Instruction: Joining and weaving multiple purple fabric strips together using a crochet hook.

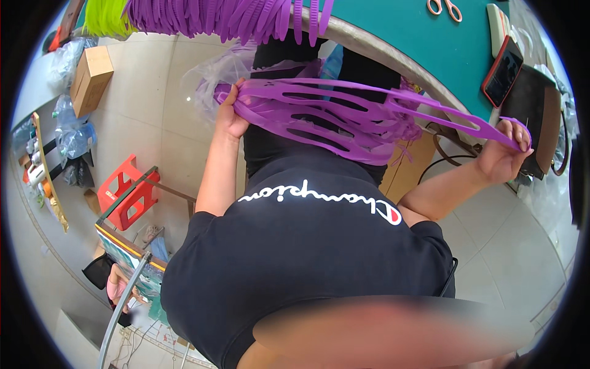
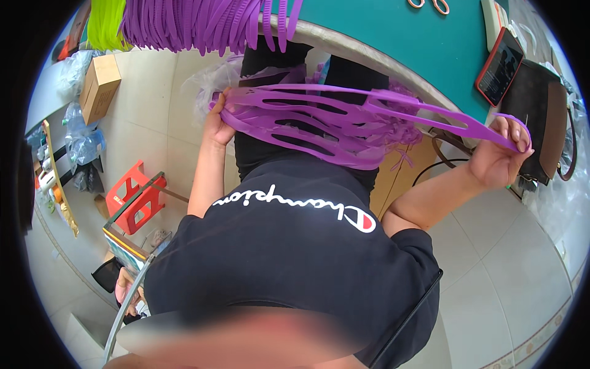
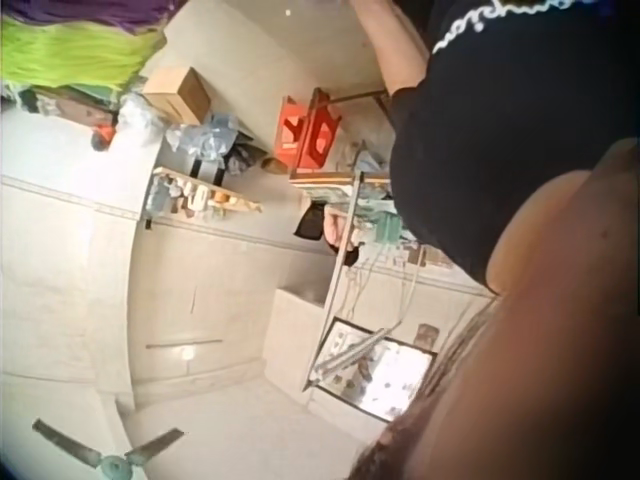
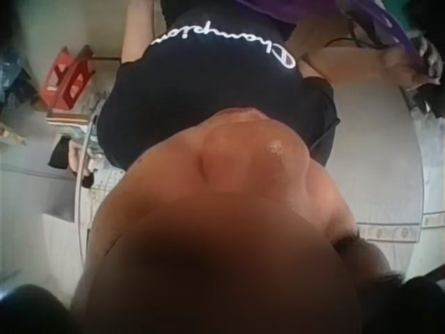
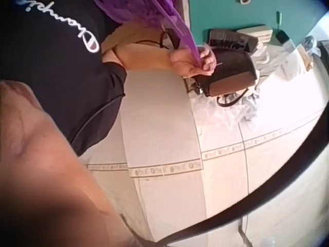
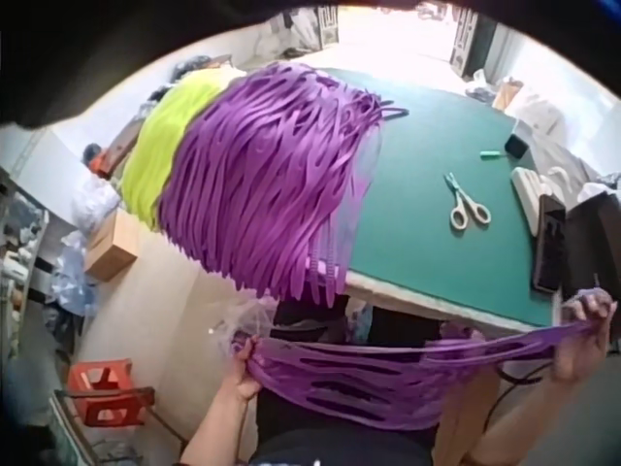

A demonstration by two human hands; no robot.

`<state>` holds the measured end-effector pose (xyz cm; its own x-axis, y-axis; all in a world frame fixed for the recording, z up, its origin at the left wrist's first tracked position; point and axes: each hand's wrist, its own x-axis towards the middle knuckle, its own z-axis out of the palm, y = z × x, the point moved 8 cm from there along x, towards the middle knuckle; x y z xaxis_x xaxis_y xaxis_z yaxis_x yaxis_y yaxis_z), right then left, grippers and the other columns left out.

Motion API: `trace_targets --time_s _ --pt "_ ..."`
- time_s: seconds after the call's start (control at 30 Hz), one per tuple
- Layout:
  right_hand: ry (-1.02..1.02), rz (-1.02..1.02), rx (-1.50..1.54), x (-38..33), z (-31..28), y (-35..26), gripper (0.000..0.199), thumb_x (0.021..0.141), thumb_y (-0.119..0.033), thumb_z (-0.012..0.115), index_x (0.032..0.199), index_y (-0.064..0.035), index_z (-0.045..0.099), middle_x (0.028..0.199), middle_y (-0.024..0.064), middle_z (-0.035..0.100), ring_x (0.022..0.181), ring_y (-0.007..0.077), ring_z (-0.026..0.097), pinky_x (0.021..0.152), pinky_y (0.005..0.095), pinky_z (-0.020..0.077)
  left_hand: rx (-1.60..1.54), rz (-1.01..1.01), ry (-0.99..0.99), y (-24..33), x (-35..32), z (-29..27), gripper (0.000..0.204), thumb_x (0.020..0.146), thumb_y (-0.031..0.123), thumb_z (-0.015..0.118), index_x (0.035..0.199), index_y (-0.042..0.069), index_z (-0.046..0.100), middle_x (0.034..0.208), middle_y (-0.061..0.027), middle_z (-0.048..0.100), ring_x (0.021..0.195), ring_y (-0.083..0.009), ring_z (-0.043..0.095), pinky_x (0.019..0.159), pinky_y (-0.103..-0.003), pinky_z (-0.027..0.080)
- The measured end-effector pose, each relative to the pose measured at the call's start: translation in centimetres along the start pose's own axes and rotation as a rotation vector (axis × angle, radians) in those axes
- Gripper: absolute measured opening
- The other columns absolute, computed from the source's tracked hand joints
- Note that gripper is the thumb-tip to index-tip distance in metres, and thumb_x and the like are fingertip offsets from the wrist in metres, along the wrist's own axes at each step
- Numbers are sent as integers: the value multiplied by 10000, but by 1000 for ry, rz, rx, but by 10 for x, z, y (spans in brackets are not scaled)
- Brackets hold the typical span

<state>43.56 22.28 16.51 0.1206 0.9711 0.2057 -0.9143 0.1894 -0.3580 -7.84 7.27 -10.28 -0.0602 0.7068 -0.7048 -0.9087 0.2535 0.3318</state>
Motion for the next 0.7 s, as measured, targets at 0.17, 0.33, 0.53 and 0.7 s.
trace_targets --time_s 0.17,0.33,0.53,0.7 --pt "-88 22 -469 -8 12 17 131 903 -150 635 830 -133 527 876 -10 501 909 185 418 784 347 299 -2 114 -103 12 -5 28 445 981 260 531 1374 79 428 1229 -139 582 1099 -265 582 992 -436 461" --pt "-279 106 -707 -17 59 115 240 897 -111 645 776 -132 438 838 37 545 792 164 474 694 328 382 321 249 -236 17 -47 104 721 889 105 663 1487 93 260 1272 -133 529 1140 -248 553 1005 -402 440" --pt "-924 77 -1291 -39 109 261 272 871 -191 693 919 -12 493 999 97 624 795 138 569 670 281 457 519 241 -271 -2 -82 142 935 774 -13 754 1509 36 179 1261 -107 511 1142 -218 545 1013 -360 425" --pt "-649 499 -837 -58 74 277 319 959 -319 561 975 -3 530 966 114 583 868 151 550 800 298 463 511 282 -238 -9 -102 165 882 791 -7 741 1496 29 212 1193 -106 572 1098 -206 582 999 -352 434"
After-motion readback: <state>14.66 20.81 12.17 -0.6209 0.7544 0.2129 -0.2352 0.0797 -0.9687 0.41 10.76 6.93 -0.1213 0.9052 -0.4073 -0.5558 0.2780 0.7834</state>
